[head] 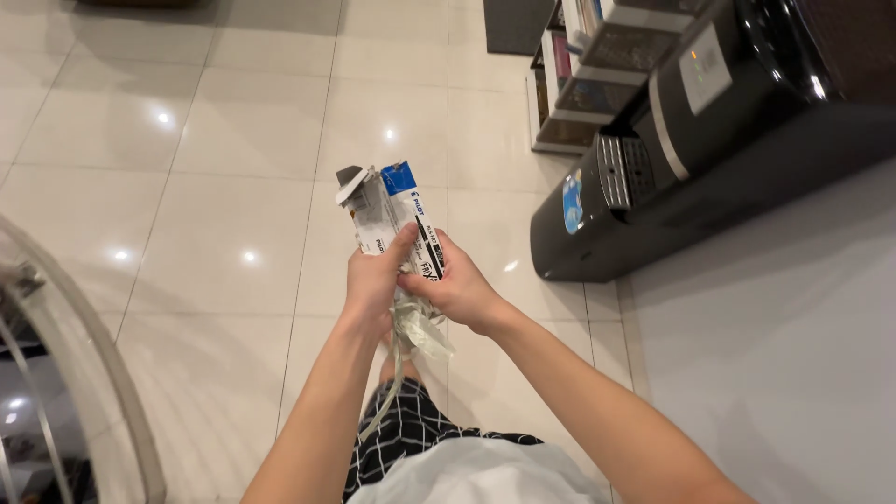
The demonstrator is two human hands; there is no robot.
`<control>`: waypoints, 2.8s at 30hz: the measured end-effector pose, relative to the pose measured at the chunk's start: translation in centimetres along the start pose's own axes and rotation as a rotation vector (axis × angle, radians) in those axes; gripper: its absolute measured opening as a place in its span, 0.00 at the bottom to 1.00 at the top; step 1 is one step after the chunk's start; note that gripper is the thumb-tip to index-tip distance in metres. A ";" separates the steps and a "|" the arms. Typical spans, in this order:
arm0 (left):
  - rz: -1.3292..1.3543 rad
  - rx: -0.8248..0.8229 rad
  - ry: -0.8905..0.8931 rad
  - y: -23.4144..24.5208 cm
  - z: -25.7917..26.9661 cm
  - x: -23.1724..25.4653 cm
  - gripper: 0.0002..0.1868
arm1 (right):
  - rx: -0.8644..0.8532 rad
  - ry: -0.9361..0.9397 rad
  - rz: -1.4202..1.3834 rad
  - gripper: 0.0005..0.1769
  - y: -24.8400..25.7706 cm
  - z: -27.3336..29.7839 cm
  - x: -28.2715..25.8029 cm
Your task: Organizing various household items, books, and containers into shelves and plastic storage drawers.
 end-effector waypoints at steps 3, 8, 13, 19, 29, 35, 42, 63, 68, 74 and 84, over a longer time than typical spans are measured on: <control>0.007 -0.043 0.021 -1.4 -7.5 2.5 0.23 | 0.040 -0.018 -0.077 0.32 0.6 -7.5 0.0; 0.006 -0.168 0.050 -5.4 -19.6 7.8 0.22 | 0.143 -0.021 -0.110 0.29 2.6 -19.2 -2.4; -0.072 -0.262 0.106 -11.2 -28.0 15.7 0.21 | 0.251 -0.042 -0.104 0.25 5.1 -29.4 -6.7; -0.146 -0.258 0.067 -15.9 -41.2 19.2 0.21 | 0.281 -0.054 -0.235 0.18 8.9 -43.4 -4.6; -0.188 -0.117 0.119 -23.0 -63.8 29.1 0.21 | 0.206 -0.191 -0.236 0.15 14.1 -68.7 -9.7; -0.145 -0.012 0.060 -24.0 -77.0 34.7 0.20 | 0.098 -0.181 -0.161 0.18 14.5 -83.4 -13.7; -0.210 -0.069 0.136 -29.2 -95.0 40.4 0.20 | 0.156 -0.200 -0.118 0.18 18.6 -102.0 -13.5; -0.324 -0.327 0.154 -54.0 -140.4 56.4 0.20 | 0.403 -0.055 -0.341 0.35 36.2 -148.3 -24.7; -0.297 -0.229 0.183 -58.3 -150.9 61.8 0.20 | 0.280 -0.076 -0.225 0.33 39.9 -160.2 -29.7; -0.300 -0.268 0.190 -66.1 -163.4 64.5 0.21 | 0.313 -0.060 -0.231 0.32 46.8 -173.0 -30.9; -0.414 -0.671 0.334 -83.5 -182.3 64.3 0.21 | 0.651 -0.111 -0.424 0.32 60.9 -188.1 -31.8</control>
Point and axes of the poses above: each hand's wrist, its own z-axis away from the middle knuckle, its own y-axis out of the back of the hand, x = y × z, the point moved 3 cm from there along -z, towards the middle knuckle, and after that the axes turned 6 degrees about x, right-handed, at the moved point
